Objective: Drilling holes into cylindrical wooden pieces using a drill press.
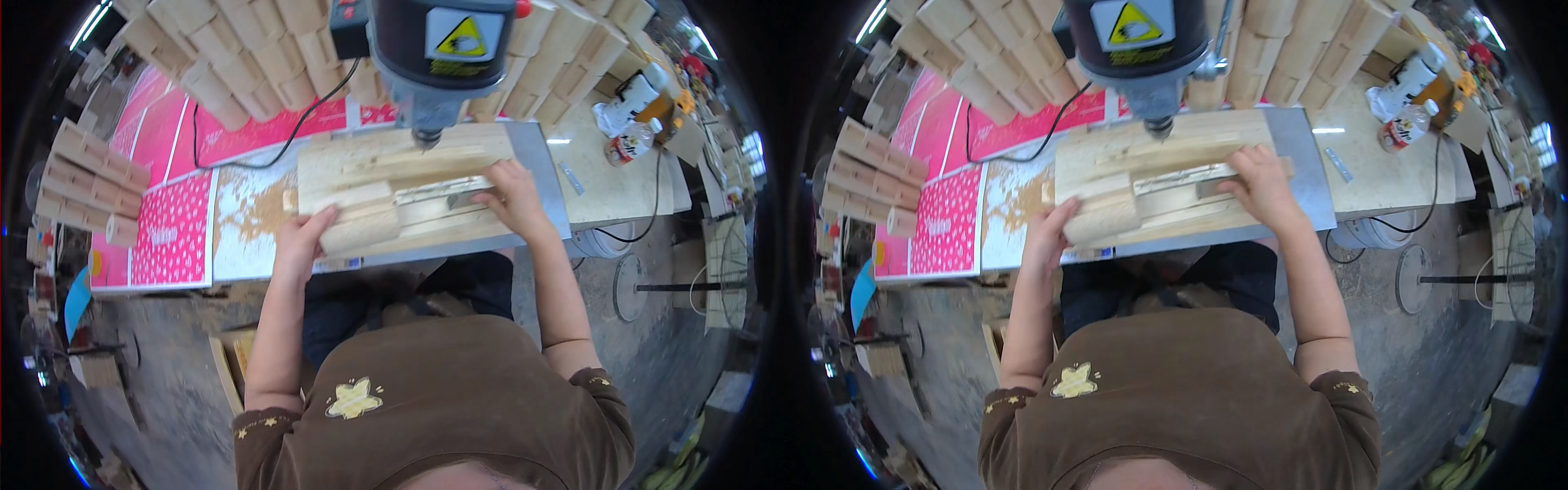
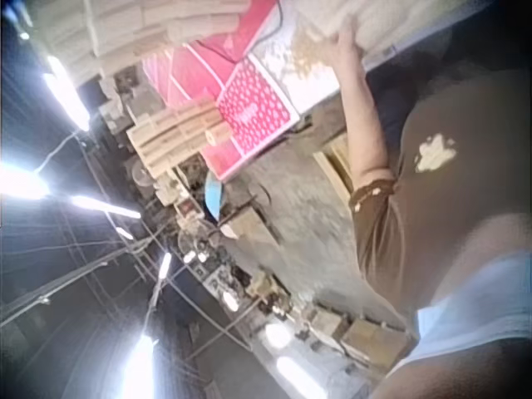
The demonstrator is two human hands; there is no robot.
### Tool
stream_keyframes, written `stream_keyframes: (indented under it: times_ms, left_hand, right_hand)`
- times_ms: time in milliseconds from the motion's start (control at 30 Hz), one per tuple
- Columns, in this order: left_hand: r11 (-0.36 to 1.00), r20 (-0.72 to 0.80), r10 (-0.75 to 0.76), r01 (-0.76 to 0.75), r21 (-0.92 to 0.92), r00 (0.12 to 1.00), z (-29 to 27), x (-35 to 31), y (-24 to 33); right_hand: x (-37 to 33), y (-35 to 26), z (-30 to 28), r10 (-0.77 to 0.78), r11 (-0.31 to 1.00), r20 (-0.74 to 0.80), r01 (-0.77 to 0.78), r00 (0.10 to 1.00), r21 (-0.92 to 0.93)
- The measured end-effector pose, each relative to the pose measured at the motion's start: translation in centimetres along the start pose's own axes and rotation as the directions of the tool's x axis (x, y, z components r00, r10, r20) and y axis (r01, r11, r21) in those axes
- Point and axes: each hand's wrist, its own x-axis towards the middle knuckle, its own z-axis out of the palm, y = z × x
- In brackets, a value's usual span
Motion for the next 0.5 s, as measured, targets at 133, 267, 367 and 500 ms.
stream_keyframes:
  times_ms: [133, 267, 367, 500]
  left_hand:
    - [0.998, -0.024, -0.069, 0.069, -0.013, 0.997, 1.3, 0.2, 0.8]
    - [0.996, 0.084, -0.067, 0.062, 0.057, 0.994, 3.7, 0.2, 1.3]
    - [0.999, 0.233, -0.023, 0.029, -0.025, 0.972, 5.2, 1.3, -0.3]
    - [0.991, 0.186, 0.129, -0.123, -0.043, 0.974, 6.2, 0.5, -1.5]
  right_hand:
    - [0.5, -0.7, 0.2, 0.055, 0.998, 0.048, -0.056, 0.997, 0.032]
    - [0.5, -1.7, 1.1, 0.025, 1.0, 0.042, -0.025, 0.999, -0.005]
    - [0.4, -2.0, 1.2, 0.037, 0.999, 0.028, -0.037, 0.999, -0.024]
    - [0.1, -1.6, 1.0, 0.074, 0.996, -0.015, -0.074, 0.997, -0.056]
